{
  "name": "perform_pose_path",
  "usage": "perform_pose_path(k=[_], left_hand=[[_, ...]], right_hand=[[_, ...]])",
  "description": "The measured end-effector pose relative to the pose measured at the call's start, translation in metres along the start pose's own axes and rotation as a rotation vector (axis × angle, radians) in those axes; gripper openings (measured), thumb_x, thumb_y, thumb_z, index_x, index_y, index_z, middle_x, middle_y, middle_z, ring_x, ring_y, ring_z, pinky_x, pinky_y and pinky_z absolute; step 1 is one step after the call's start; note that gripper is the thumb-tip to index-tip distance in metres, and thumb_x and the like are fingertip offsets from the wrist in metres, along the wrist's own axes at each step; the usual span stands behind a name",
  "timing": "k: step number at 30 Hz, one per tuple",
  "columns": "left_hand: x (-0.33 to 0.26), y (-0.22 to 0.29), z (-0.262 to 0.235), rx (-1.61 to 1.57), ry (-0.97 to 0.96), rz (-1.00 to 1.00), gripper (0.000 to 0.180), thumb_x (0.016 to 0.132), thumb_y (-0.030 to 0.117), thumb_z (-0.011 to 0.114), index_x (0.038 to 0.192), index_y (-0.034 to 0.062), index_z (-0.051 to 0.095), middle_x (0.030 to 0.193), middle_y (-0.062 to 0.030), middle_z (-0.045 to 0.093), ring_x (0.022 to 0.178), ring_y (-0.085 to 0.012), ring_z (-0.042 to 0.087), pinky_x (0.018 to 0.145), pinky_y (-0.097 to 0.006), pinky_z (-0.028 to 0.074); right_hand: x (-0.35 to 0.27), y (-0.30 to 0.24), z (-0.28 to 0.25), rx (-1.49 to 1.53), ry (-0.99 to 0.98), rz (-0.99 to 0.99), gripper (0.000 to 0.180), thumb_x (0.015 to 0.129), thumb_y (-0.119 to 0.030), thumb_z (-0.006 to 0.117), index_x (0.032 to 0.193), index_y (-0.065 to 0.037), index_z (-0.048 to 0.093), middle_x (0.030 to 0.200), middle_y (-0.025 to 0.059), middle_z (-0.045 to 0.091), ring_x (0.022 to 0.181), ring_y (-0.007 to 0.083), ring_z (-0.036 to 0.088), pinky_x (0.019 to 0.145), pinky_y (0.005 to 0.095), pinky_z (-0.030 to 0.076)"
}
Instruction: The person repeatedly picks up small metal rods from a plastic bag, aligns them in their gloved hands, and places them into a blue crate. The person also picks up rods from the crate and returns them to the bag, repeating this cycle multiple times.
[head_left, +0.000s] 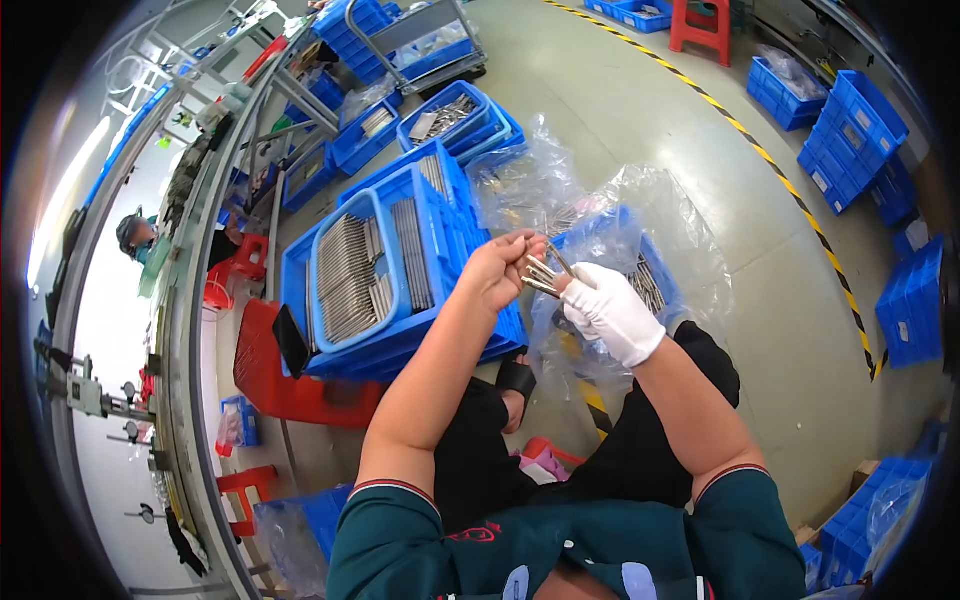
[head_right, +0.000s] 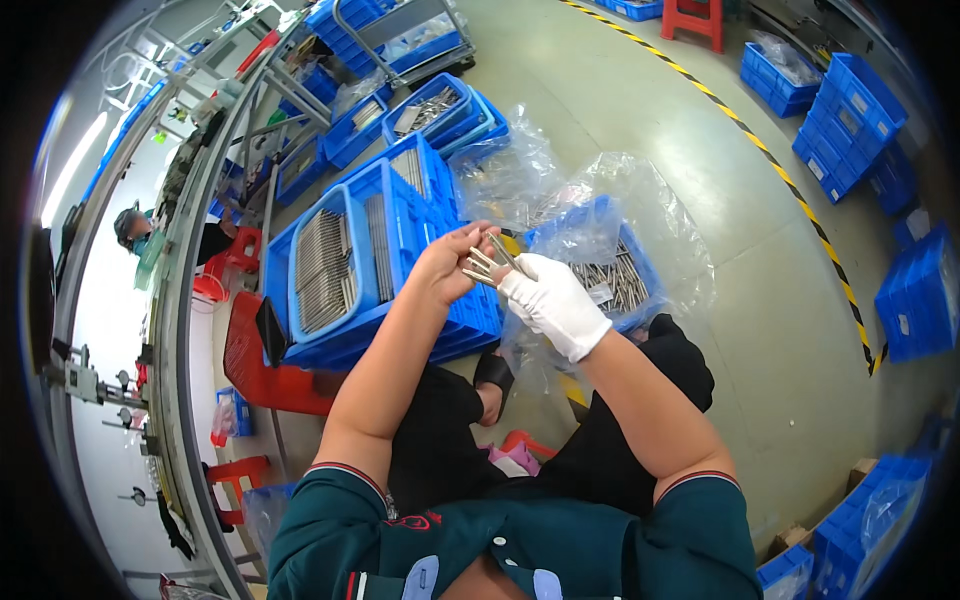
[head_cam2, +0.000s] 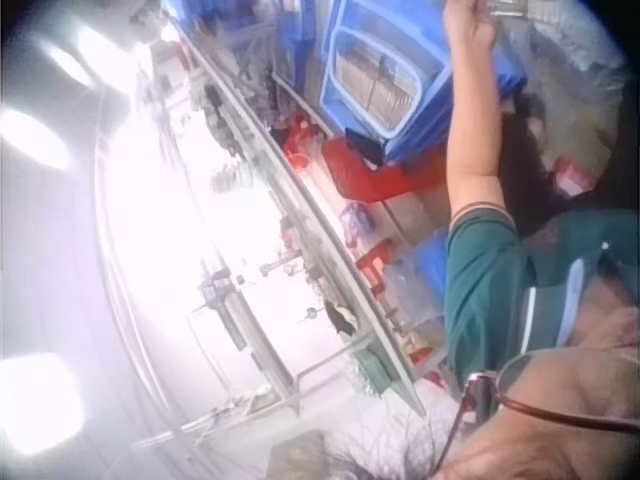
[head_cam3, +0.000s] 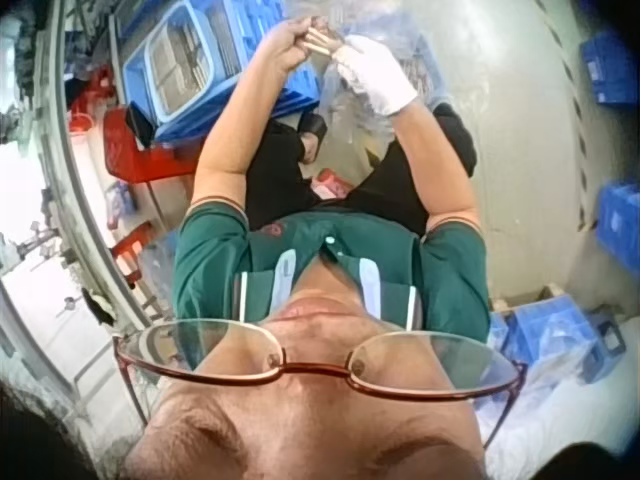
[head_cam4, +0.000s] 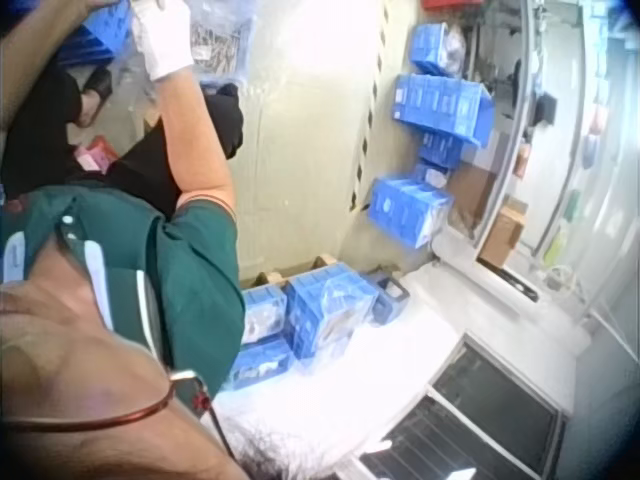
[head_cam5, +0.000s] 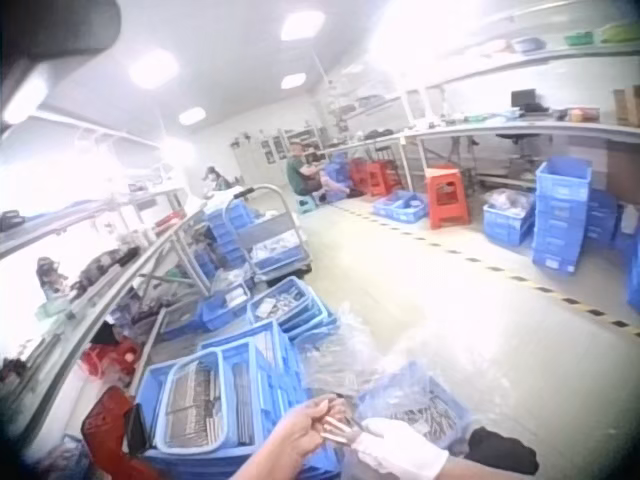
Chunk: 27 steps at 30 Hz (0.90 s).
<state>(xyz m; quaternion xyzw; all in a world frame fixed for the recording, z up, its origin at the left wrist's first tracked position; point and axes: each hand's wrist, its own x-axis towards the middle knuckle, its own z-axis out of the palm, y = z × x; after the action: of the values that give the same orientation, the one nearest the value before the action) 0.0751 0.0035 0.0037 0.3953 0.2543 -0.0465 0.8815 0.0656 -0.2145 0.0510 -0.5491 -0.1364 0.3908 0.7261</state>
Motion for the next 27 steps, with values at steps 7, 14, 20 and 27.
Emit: perform_pose_path(k=[7,14,20,27], left_hand=[[-0.077,-0.014,-0.007,-0.095,-0.050,0.199,0.022,0.092,0.008,0.053,0.113,-0.0002,0.053,0.101,-0.0132,0.064,0.094,-0.0270,0.065,0.086,-0.041,0.052],[-0.096,-0.044,-0.014,0.276,-0.337,0.137,0.018,0.091,0.009,0.055,0.107,0.0009,0.057,0.090,-0.0112,0.066,0.088,-0.0225,0.066,0.081,-0.033,0.052],[-0.059,-0.055,-0.052,-0.253,-0.052,0.101,0.018,0.096,0.011,0.046,0.111,0.0042,0.055,0.102,-0.0130,0.064,0.078,-0.0193,0.061,0.072,-0.031,0.050],[-0.058,-0.054,-0.058,-0.393,-0.047,0.090,0.019,0.097,0.011,0.043,0.111,0.0016,0.052,0.099,-0.0128,0.060,0.064,-0.0144,0.044,0.059,-0.027,0.040]], right_hand=[[0.007,0.051,0.042,-0.353,-0.165,0.085,0.032,0.081,-0.031,0.068,0.089,-0.002,0.059,0.076,0.0052,0.058,0.070,0.0129,0.056,0.067,0.0295,0.046],[0.004,0.075,0.046,-0.757,-0.338,0.022,0.031,0.086,-0.036,0.057,0.092,-0.006,0.060,0.068,0.0085,0.056,0.063,0.0191,0.055,0.058,0.0340,0.044],[0.009,0.077,0.049,-0.133,-0.219,0.215,0.019,0.090,-0.024,0.058,0.080,-0.010,0.050,0.060,-0.0029,0.046,0.050,0.0065,0.043,0.046,0.0228,0.034],[0.027,0.059,0.031,0.169,0.037,0.019,0.016,0.093,-0.022,0.054,0.086,-0.008,0.050,0.066,0.0004,0.052,0.052,0.0110,0.049,0.049,0.0256,0.042]])
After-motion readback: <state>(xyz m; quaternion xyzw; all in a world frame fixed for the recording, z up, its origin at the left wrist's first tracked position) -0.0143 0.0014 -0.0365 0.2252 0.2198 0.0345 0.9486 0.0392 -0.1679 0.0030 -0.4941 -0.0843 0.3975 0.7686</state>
